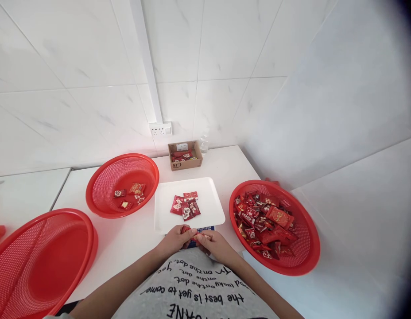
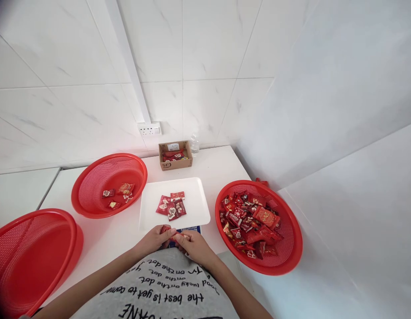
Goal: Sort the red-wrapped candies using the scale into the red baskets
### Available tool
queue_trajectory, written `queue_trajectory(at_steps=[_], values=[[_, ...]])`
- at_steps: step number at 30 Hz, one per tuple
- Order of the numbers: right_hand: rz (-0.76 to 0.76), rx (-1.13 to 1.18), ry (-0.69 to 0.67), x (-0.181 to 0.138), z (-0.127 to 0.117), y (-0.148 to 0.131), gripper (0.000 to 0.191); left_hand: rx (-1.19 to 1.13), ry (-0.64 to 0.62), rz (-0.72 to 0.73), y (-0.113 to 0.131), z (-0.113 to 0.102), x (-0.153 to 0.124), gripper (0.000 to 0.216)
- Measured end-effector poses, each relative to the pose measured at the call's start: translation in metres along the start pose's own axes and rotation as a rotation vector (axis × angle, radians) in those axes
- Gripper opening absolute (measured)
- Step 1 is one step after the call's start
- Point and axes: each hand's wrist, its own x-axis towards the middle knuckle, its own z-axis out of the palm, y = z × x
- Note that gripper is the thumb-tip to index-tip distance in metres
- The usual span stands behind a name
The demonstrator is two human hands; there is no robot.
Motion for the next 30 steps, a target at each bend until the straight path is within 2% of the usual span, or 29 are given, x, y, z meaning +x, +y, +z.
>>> queue_trajectory(at_steps=[5,13,19,25,30], values=[[-0.051,0.049,0.064,0.001,-0.001,0.001,0.049,0.030,-0.001,0.069,0.003,0.004,0.001,0.056],[-0.056,0.031,0.090,-0.002,-0.004,0.005,0.050,-0.058,0.037,0.029,0.000,0.017,0.006,0.057],[-0.046,0.035,-0.005,-0.004,-0.006,0.008,0.048,0.051,0.062,0.096,0.005,0.017,0.002,0.054],[-0.092,-0.076,-0.003,-0.004,-0.009,0.012,0.039,0.016,0.004,0.119,0.006,0.020,0.002,0.045],[-0.077,-0.141,-0.081,-0.005,-0.011,0.010,0.035,0.024,-0.075,0.087,-0.006,0.020,0.007,0.045]])
